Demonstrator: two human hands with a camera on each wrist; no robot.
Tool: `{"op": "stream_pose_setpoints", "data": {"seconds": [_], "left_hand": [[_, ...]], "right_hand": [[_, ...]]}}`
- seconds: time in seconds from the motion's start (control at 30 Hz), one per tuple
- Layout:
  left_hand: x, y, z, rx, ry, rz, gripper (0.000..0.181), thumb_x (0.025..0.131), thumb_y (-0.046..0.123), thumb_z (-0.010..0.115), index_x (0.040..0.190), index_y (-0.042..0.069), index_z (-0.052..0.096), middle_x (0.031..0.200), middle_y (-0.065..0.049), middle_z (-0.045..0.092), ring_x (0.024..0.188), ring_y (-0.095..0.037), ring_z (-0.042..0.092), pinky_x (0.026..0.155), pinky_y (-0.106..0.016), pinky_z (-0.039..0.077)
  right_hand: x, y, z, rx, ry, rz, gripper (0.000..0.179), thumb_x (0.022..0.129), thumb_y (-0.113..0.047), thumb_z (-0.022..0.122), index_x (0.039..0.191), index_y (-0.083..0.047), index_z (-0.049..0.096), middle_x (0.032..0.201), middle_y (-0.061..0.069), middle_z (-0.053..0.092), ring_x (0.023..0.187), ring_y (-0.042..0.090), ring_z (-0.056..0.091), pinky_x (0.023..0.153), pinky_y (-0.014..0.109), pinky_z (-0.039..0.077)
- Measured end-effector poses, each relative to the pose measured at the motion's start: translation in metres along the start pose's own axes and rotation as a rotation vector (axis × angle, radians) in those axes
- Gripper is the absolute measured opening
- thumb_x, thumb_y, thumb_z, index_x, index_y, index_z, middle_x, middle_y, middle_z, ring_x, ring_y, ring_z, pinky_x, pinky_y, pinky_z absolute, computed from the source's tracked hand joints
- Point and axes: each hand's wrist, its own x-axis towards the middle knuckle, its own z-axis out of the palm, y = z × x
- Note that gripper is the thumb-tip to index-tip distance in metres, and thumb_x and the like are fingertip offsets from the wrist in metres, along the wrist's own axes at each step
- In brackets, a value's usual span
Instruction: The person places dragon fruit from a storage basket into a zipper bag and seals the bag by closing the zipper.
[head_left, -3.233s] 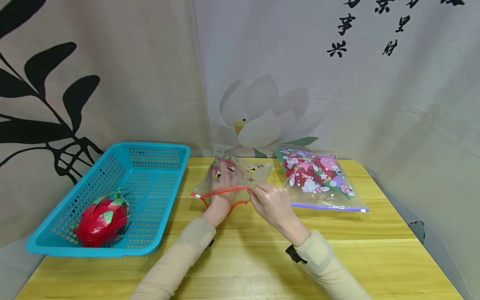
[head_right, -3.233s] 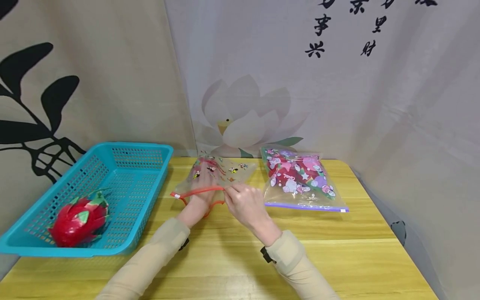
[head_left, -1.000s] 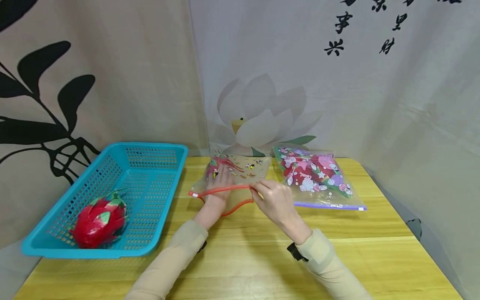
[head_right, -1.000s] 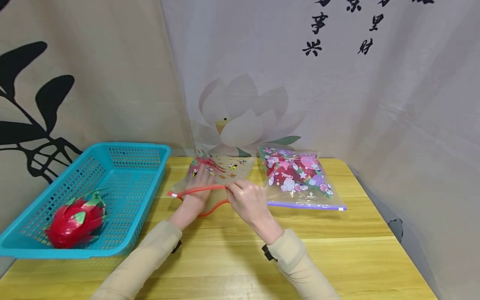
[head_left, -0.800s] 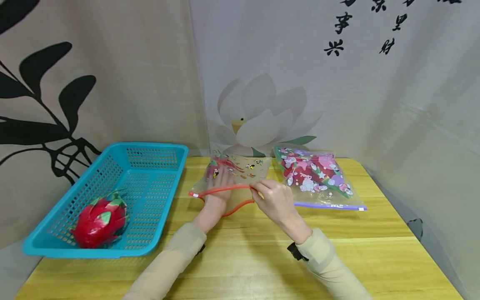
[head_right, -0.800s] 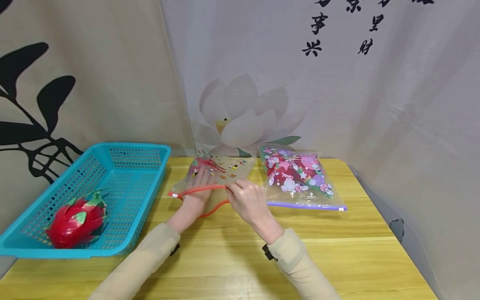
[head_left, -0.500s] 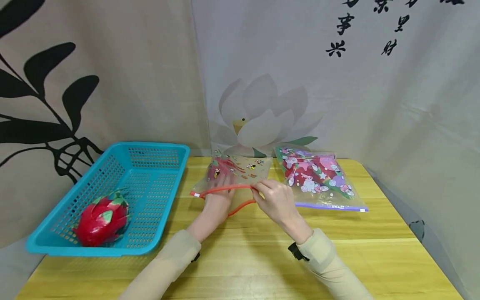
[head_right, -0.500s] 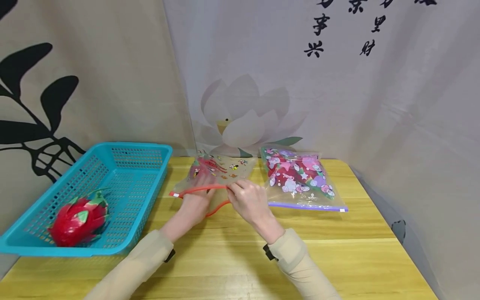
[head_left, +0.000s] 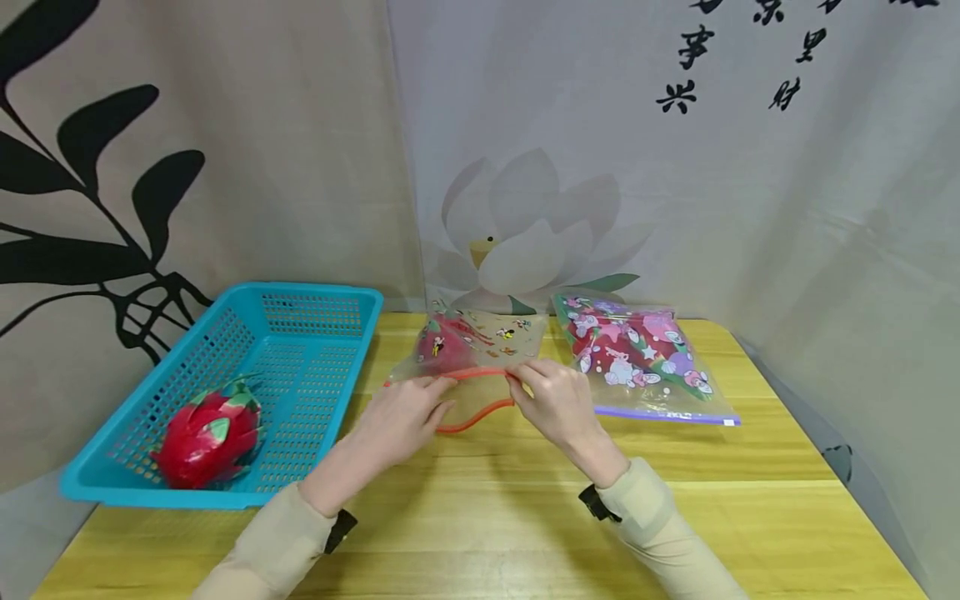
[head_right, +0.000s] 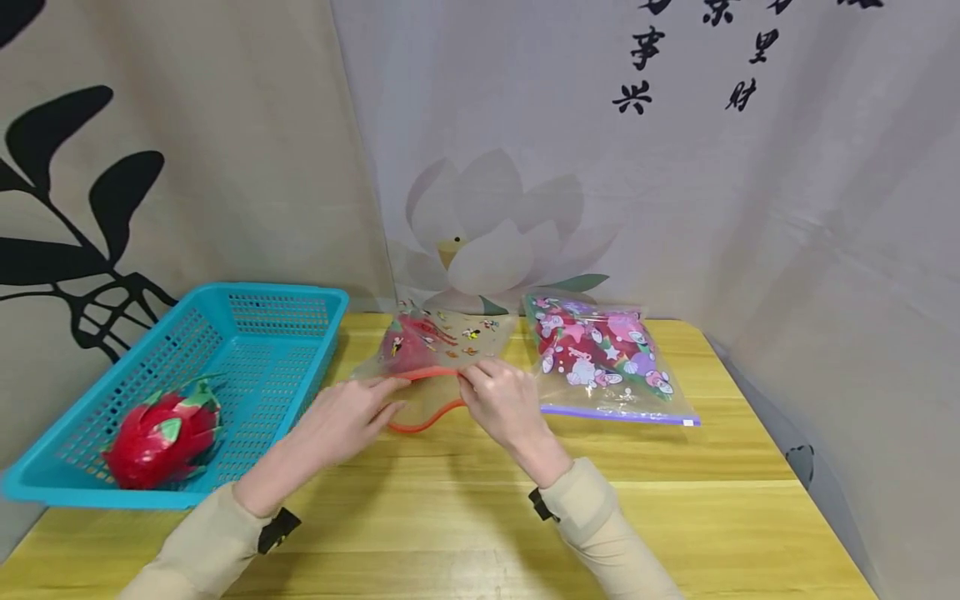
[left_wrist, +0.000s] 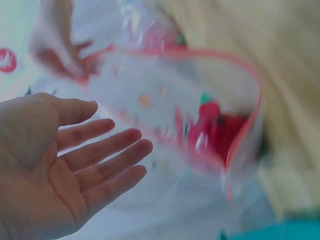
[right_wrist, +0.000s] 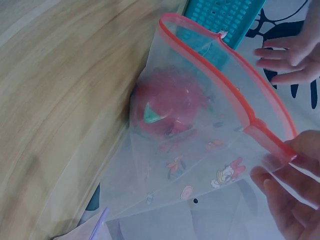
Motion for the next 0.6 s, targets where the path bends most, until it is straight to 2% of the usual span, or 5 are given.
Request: {"op": "stream_pose_setpoints", "data": {"seconds": [0.13,0.2,0.43,0.53,0.6], "left_hand": [[-0.006,-0.023,-0.025,-0.025,-0.024,-0.09,0.027,0.088,0.019,0.065,0.113,0.007,0.067,0.054,0.003,0.047,0.044,-0.007,0.027,0.039,-0.018,0.016],[-0.01,-0.036,-0.037,-0.024,-0.072,-0.149,0.029,0.089,0.019,0.064,0.115,0.006,0.066,0.051,0.003,0.042,0.044,-0.008,0.028,0.04,-0.019,0.018],[-0.024,-0.082,-0.073,0.008,-0.322,-0.362,0.045,0.092,0.022,0.059,0.131,0.0,0.052,0.056,-0.002,0.05,0.043,-0.013,0.039,0.041,-0.026,0.029],[-0.03,-0.104,-0.081,0.062,-0.444,-0.458,0.054,0.094,0.024,0.056,0.137,-0.005,0.043,0.079,-0.018,0.063,0.055,-0.026,0.054,0.045,-0.033,0.039],[-0.035,-0.12,-0.085,0.099,-0.533,-0.519,0.059,0.093,0.026,0.056,0.137,-0.01,0.039,0.1,-0.03,0.062,0.071,-0.037,0.06,0.052,-0.041,0.047]], "right_hand": [[0.0,0.001,-0.001,-0.003,0.003,0.004,0.006,0.075,-0.01,0.074,0.08,-0.011,0.076,0.076,0.0,0.074,0.059,0.016,0.068,0.041,0.023,0.044],[0.0,0.001,-0.001,-0.003,0.001,0.006,0.006,0.075,-0.01,0.074,0.081,-0.011,0.076,0.076,0.0,0.074,0.059,0.016,0.068,0.041,0.023,0.044],[-0.001,0.002,-0.002,-0.007,0.002,0.009,0.006,0.075,-0.01,0.074,0.081,-0.011,0.076,0.076,0.0,0.074,0.059,0.016,0.068,0.04,0.023,0.044],[-0.001,0.003,-0.003,-0.006,0.001,0.009,0.006,0.076,-0.01,0.073,0.081,-0.011,0.075,0.075,0.0,0.074,0.058,0.016,0.068,0.04,0.023,0.044],[-0.001,0.003,-0.003,-0.003,0.0,0.011,0.005,0.076,-0.01,0.072,0.081,-0.011,0.075,0.075,0.0,0.074,0.059,0.017,0.068,0.04,0.023,0.044]]}}
